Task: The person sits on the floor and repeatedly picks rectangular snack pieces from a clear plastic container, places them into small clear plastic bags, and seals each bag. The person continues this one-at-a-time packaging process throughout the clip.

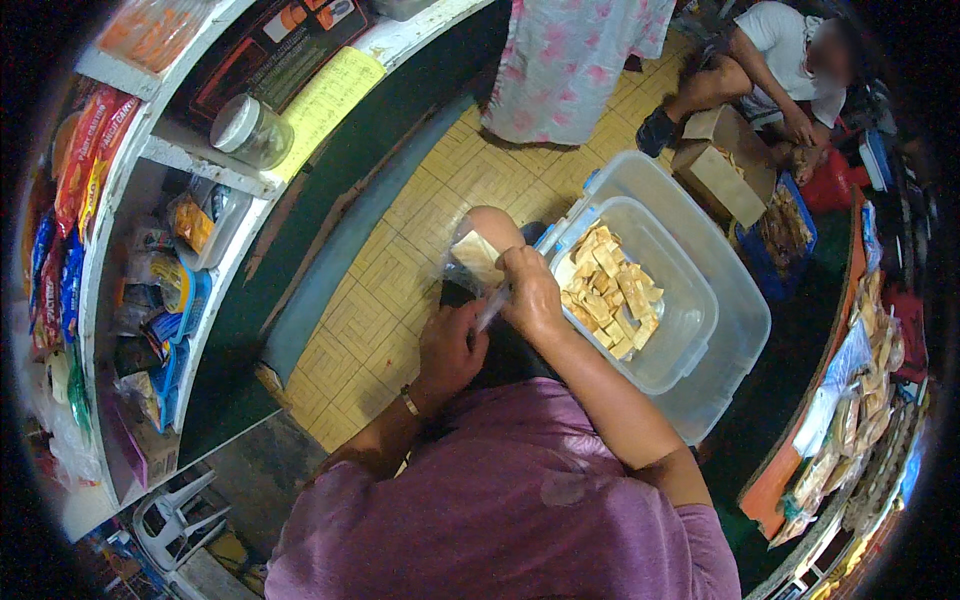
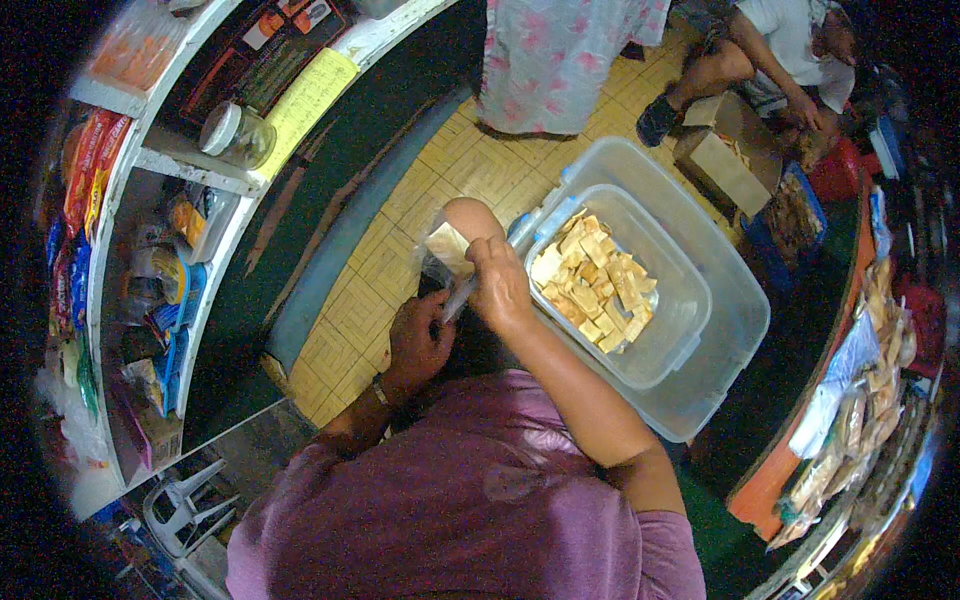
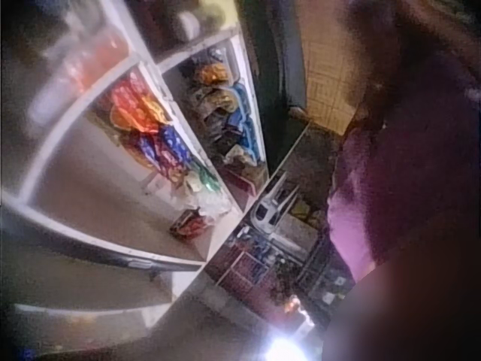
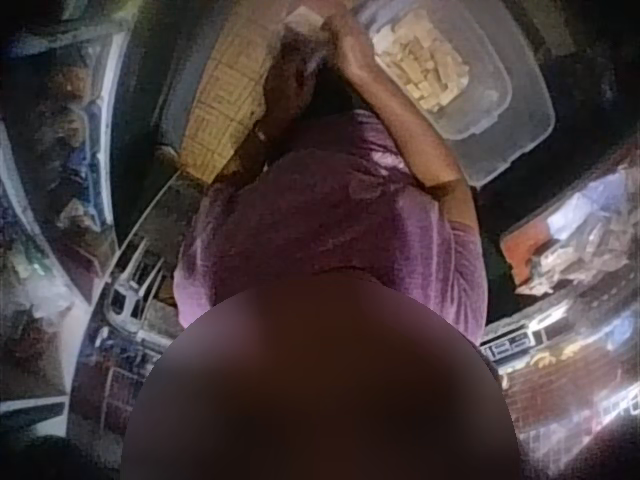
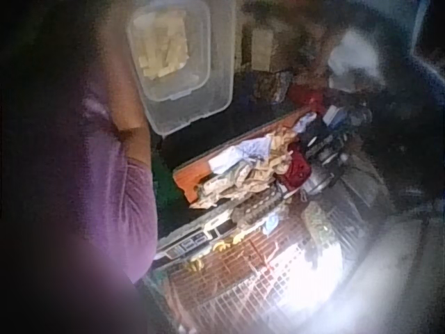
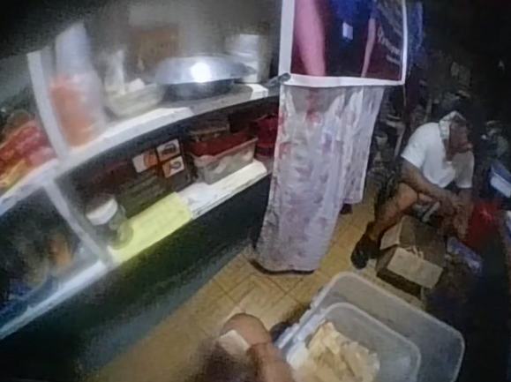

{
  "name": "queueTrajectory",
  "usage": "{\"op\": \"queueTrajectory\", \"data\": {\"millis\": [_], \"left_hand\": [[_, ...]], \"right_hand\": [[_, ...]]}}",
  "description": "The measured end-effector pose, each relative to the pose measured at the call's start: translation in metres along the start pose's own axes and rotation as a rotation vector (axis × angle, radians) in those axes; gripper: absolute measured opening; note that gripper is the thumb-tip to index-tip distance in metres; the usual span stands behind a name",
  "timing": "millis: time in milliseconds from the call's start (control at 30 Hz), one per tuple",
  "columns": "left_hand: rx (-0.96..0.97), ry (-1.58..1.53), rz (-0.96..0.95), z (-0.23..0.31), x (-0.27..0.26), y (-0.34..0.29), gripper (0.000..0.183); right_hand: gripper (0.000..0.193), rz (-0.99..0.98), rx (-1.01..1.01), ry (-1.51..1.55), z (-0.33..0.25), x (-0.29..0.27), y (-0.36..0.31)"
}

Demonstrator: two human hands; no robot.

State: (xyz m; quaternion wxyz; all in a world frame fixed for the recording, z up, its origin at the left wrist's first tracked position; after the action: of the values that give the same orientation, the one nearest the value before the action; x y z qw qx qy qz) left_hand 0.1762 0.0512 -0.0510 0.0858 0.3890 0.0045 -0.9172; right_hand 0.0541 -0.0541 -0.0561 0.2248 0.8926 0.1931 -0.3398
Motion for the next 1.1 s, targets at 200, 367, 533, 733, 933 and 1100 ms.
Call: {"op": "queueTrajectory", "data": {"millis": [200, 367, 533, 733, 933, 1100], "left_hand": [[0.029, -0.086, 0.159, 0.007, -0.002, -0.008, 0.052], [-0.405, -0.92, 0.446, -0.028, 0.001, 0.022, 0.059], [-0.736, -1.048, 0.182, -0.065, 0.013, 0.058, 0.057], [-0.687, -0.932, 0.022, -0.084, 0.012, 0.08, 0.062], [-0.63, -0.849, -0.018, -0.085, 0.007, 0.084, 0.061], [-0.631, -0.995, -0.015, -0.075, 0.007, 0.076, 0.058]], "right_hand": [[0.038, -0.022, -0.016, 0.058, -0.001, -0.011, -0.001], [0.041, -0.039, -0.02, 0.097, -0.001, -0.019, -0.002], [0.037, -0.006, -0.085, 0.163, 0.001, -0.021, -0.004], [0.031, 0.024, -0.047, 0.192, 0.017, -0.032, -0.009], [0.03, -0.036, -0.115, 0.119, 0.01, -0.036, -0.01], [0.037, -0.112, -0.095, 0.159, 0.001, -0.047, -0.013]]}}
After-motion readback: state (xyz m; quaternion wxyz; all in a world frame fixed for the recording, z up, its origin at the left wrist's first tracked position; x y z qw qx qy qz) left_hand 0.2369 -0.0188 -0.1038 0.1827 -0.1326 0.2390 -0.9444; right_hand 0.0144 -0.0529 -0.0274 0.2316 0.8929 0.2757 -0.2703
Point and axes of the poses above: each hand's wrist, its own y-axis towards the middle knuckle, its own x-axis out of the palm, z = x × y, the point moved 4 cm from there along y, towards the middle knuckle, and after that the axes turned 7 degrees about -x, right-handed, at the moved point
